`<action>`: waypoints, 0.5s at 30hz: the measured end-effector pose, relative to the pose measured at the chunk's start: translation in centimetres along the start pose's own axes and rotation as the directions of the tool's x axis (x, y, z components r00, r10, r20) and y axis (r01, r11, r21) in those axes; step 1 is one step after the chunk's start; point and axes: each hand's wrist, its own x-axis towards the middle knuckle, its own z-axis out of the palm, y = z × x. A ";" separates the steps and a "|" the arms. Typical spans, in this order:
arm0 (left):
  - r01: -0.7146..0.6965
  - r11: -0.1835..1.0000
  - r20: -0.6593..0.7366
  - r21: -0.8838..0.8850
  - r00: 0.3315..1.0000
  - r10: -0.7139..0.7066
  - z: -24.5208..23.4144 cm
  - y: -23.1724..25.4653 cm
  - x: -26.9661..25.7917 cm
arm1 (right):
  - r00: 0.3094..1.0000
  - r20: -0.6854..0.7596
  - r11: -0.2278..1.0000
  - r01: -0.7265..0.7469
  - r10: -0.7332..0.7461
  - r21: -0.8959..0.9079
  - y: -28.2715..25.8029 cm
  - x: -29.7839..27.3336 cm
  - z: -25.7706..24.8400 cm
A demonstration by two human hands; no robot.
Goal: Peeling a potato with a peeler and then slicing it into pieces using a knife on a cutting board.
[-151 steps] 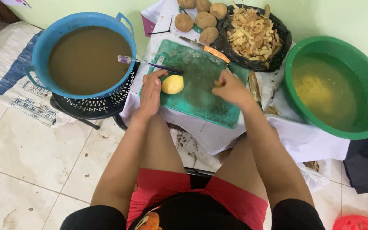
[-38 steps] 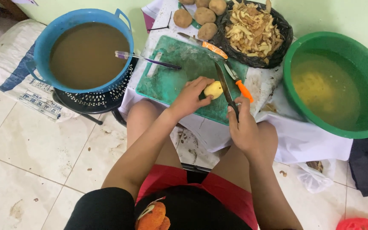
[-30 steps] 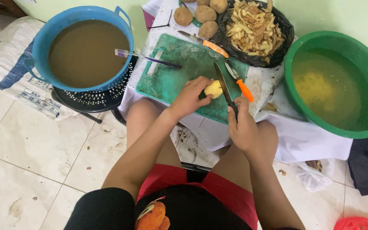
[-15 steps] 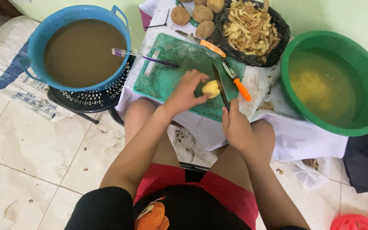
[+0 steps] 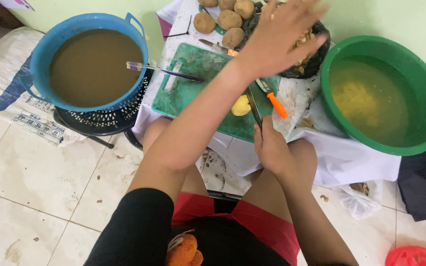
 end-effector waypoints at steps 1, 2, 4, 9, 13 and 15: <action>0.098 0.995 0.263 -0.004 0.960 -0.093 2.3 -0.9 -2.2 | 1.000 -0.001 1.000 0.009 -0.009 0.009 0.3 0.0 0.1; 0.185 0.983 0.509 0.015 0.844 -0.167 4.5 -1.8 -4.4 | 1.000 -0.001 1.000 0.017 -0.017 0.018 0.5 0.0 0.3; 0.257 0.966 0.614 0.029 0.758 -0.220 6.6 -3.1 -7.5 | 1.000 0.025 1.000 0.015 -0.016 0.016 1.8 0.2 1.2; 0.441 0.895 0.672 -0.069 0.683 -0.284 5.0 -3.5 -6.9 | 0.996 0.064 0.998 -0.059 0.059 -0.003 1.1 0.0 1.3; 0.487 0.819 0.481 -0.304 0.820 -0.310 2.2 -3.7 -7.5 | 0.996 0.057 0.998 -0.066 0.067 -0.016 1.0 0.4 1.2; 0.485 0.787 0.424 -0.381 0.848 -0.317 0.9 -3.4 -8.8 | 0.997 0.053 0.998 -0.060 0.061 -0.018 1.4 0.3 1.4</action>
